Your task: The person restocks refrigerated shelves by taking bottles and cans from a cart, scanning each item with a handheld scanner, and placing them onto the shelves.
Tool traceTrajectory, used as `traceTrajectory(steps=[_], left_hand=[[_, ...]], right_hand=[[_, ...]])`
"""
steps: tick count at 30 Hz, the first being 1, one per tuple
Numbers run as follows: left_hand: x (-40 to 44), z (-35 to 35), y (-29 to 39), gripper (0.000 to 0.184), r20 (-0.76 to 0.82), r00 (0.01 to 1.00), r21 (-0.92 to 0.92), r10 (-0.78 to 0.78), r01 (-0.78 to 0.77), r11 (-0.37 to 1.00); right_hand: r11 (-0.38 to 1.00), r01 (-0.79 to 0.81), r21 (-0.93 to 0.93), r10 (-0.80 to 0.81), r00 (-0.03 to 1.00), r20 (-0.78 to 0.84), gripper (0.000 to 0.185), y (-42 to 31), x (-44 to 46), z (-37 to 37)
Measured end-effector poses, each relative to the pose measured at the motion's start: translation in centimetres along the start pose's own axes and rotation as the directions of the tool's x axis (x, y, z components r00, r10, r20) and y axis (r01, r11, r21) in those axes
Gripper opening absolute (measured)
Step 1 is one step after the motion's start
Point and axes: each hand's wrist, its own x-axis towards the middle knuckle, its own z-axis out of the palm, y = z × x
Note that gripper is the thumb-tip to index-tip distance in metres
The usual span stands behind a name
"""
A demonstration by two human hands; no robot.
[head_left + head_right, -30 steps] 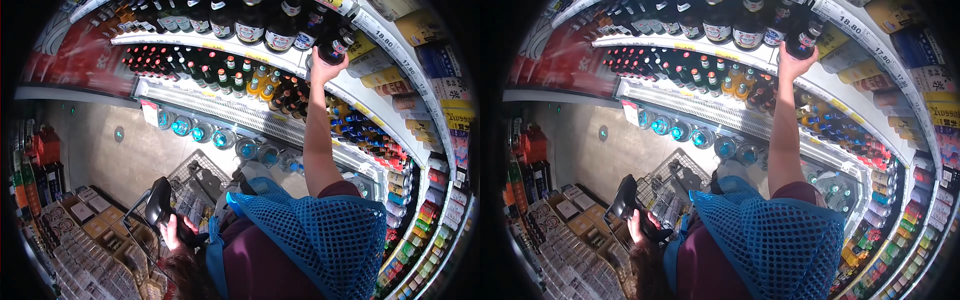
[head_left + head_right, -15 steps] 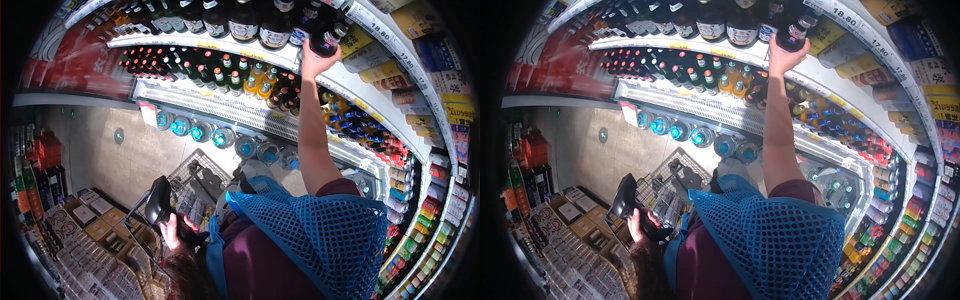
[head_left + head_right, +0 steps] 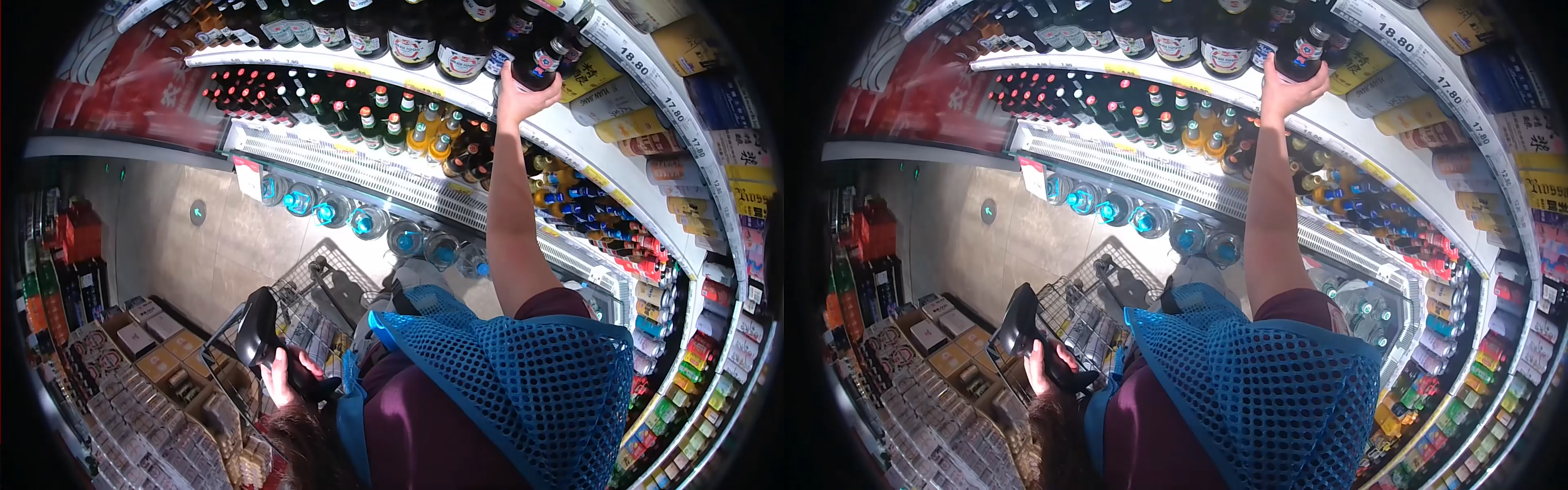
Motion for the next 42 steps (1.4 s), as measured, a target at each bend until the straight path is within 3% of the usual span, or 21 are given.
traceTrajectory(steps=[9,13,16,20,21,26,29,32,35,38,42], left_hand=[[-0.3,0.0,-0.3,0.034,-0.006,1.0,-0.026,-0.003,0.003,1.0],[-0.1,-0.9,-0.6,0.034,0.015,0.999,-0.064,-0.04,0.041,0.997],[0.0,-1.0,-0.8,0.032,0.017,0.999,-0.111,-0.037,0.039,0.993],[0.2,-1.5,-1.2,0.031,0.027,0.999,-0.124,-0.019,0.022,0.992],[0.2,-1.4,-1.2,0.031,0.036,0.999,-0.13,-0.011,0.015,0.991],[0.4,-1.7,-1.3,0.033,0.072,0.997,-0.13,0.009,0.001,0.992],[-0.1,-0.5,-0.9,0.041,0.025,0.999,-0.005,0.031,-0.031,1.0],[-0.6,0.0,-0.7,0.041,0.002,1.0,-0.012,0.029,-0.029,1.0],[-0.1,-2.1,-1.4,0.032,0.088,0.996,-0.099,0.004,0.004,0.995],[-1.0,-1.6,-1.3,0.033,0.004,0.999,-0.157,0.047,-0.045,0.987],[-2.3,-2.8,-2.2,0.035,-0.038,0.993,-0.201,0.108,-0.114,0.973]], right_hand=[[1.0,-0.006,-0.019,0.006,1.0,-0.002,0.097,0.6,-0.5,0.1],[0.999,0.015,-0.031,-0.011,0.991,0.132,0.108,1.2,-0.6,-1.5],[0.996,-0.058,0.062,0.034,0.94,0.339,0.11,3.4,-1.2,-2.7],[0.989,-0.094,-0.115,0.137,0.875,0.464,0.103,3.9,-1.3,-3.4],[0.991,-0.036,-0.131,0.09,0.897,0.433,0.1,4.3,-1.5,-3.1],[0.984,-0.043,-0.171,0.115,0.891,0.439,0.101,4.8,-1.8,-2.9],[0.981,-0.039,-0.187,0.116,0.9,0.42,0.101,4.8,-2.0,-2.8],[0.988,-0.074,-0.135,0.127,0.888,0.441,0.102,5.2,-1.8,-2.8],[0.974,-0.02,-0.227,0.117,0.898,0.424,0.104,3.8,-2.3,-4.1],[0.936,-0.076,-0.343,0.185,0.936,0.3,0.089,3.0,-4.9,-6.5],[0.933,-0.047,-0.356,0.123,0.973,0.195,0.046,3.0,-10.8,-10.6]])
